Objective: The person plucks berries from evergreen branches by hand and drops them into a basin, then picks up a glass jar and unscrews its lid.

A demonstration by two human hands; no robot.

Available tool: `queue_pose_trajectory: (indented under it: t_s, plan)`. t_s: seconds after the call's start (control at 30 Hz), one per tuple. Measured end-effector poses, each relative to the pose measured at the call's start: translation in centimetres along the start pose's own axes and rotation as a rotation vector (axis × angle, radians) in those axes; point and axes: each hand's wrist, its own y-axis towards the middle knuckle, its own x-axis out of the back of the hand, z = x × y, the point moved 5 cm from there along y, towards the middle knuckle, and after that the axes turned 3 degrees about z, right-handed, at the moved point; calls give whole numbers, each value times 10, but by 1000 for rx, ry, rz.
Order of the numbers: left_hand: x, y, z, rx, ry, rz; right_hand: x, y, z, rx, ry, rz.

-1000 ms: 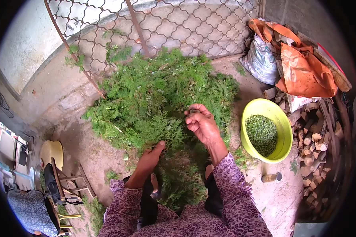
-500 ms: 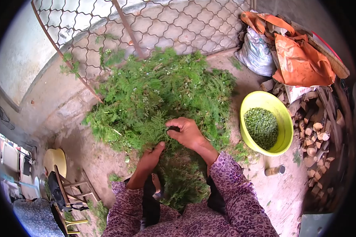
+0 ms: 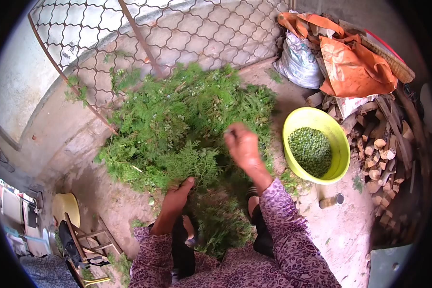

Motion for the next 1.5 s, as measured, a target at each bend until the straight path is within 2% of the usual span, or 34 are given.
queue_pose_trajectory:
  t_s: [0.03,0.1,0.17,0.23,0.27,0.3,0.33,0.37,0.4,0.43,0.47,0.5,0.53,0.63,0.7,0.8,0.83,0.9,0.97,1.03,1.07,1.13,1.17,1.23,1.27,1.3,1.37,1.43,1.47,1.5]
  plan:
    - [1,2,3,-11,-6,-6,20,5,-6,-7,18,-105]
    - [3,-2,-3,-1,10,-18,74,12,-47,-167,-11,-363]
    - [5,-7,-10,5,16,-38,131,4,-66,-137,-452,-573]
    - [6,-12,-23,-185,5,-116,157,-18,-119,-513,-715,-630]
    - [6,-10,-21,-188,-11,-120,156,-23,-111,-579,-701,-558]
    - [4,-7,-25,-319,67,-116,157,-26,-124,-565,-709,-554]
    - [2,-7,-29,-448,147,-116,153,-23,-144,-370,-568,-538]
    - [3,-4,-30,-447,138,-128,144,-14,-122,-180,-421,-514]
    - [4,-4,-39,-564,233,-179,130,-13,-125,-501,-88,-352]
    - [4,-5,-47,-681,333,-230,105,-15,-108,-461,336,-163]
    - [5,-4,-49,-681,333,-239,77,-19,-78,-629,563,10]
    - [3,-4,-53,-695,574,-337,52,-24,-56,-636,704,220]
    - [2,-4,-57,-701,815,-433,28,-29,-39,-681,695,433]
    - [3,-2,-65,-797,938,-558,-34,-55,-1,-712,914,793]
    - [0,4,-63,-792,987,-565,-56,-60,5,-773,968,754]
    - [-6,1,-66,-830,1021,-560,-83,-59,7,-967,1213,682]
    - [-9,-1,-68,-878,1007,-552,-88,-57,13,-969,1216,686]
    - [-15,2,-65,-857,1070,-524,-87,-53,14,-1022,1055,497]
    - [-19,2,-65,-839,1130,-493,-91,-58,3,-1074,1083,455]
    - [-13,-3,-76,-787,861,-389,-92,-59,-11,-1124,1106,414]
    - [-11,-3,-74,-785,860,-388,-91,-55,-14,-1055,1139,491]
    - [3,-8,-71,-911,385,-325,-87,-52,-16,-986,1169,571]
    - [7,-7,-67,-908,383,-327,-82,-51,-19,-979,1104,509]
    - [26,12,-45,-646,-289,-260,-75,-54,-34,-974,1036,452]
    - [34,19,-41,-493,-340,-252,-77,-54,-38,-927,1069,512]
    - [37,19,-45,-493,-342,-257,-79,-54,-40,-878,1102,572]
    - [35,19,-41,-229,-527,-213,-74,-58,-58,-877,1048,576]
    - [29,22,-38,-228,-542,-190,-75,-68,-76,-859,1500,682]
    - [22,21,-37,-145,-587,-109,-74,-66,-63,-862,1500,683]
    - [15,20,-34,-60,-632,-30,-74,-69,-55,-1008,1279,614]
